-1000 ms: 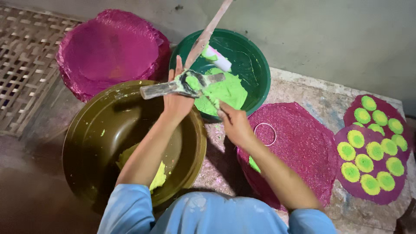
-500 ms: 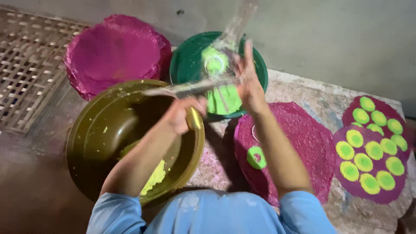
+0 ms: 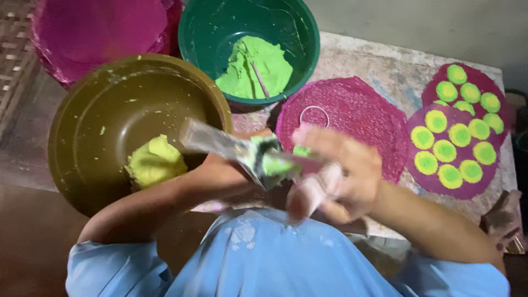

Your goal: The person presses yellow dough into a hinged wooden flower mold, squeezes the mold over a large bowl to trim excess, then releases the shaped flower cookie onto a round purple tray, repeating the cycle and occasionally moving finished cookies to other trays.

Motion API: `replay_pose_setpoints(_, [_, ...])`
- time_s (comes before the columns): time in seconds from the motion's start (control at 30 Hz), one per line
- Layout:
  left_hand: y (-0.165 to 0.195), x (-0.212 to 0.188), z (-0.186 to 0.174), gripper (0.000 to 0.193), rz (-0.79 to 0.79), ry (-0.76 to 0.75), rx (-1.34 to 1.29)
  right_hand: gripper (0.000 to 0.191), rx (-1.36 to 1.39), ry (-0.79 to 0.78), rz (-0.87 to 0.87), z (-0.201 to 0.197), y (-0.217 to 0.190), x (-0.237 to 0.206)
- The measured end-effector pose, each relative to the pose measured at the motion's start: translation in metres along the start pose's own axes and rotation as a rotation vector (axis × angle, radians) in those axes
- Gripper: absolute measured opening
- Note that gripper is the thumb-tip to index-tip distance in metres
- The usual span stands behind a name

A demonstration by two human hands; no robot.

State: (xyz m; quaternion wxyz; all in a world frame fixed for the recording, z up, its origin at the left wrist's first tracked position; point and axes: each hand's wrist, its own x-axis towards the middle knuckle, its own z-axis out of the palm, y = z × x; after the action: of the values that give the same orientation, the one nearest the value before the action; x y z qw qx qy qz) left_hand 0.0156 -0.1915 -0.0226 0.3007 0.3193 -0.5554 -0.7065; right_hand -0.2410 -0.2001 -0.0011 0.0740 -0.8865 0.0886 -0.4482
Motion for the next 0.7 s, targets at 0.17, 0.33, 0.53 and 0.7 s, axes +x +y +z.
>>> replay_pose_setpoints(0.17, [-0.014, 0.017, 0.031, 0.039, 0.135, -0.054, 0.7, 0.074, -0.043, 0.048, 0.05, -0.004, -0.037, -0.024])
replay_pose_setpoints(0.33, [-0.041, 0.054, 0.056, 0.037, -0.184, -0.186, -0.31, 0.084, 0.188, 0.073, 0.332, -0.041, -0.043, -0.07])
replay_pose_setpoints(0.53, [-0.044, 0.117, 0.057, 0.053, 0.156, -0.09, 0.46, 0.117, 0.909, -0.225, 0.985, -0.108, -0.015, -0.164])
replay_pose_setpoints(0.7, [-0.094, 0.162, 0.028, 0.073, 0.58, -0.164, 0.578, 0.13, 0.963, 0.105, 1.059, -0.09, -0.037, -0.217])
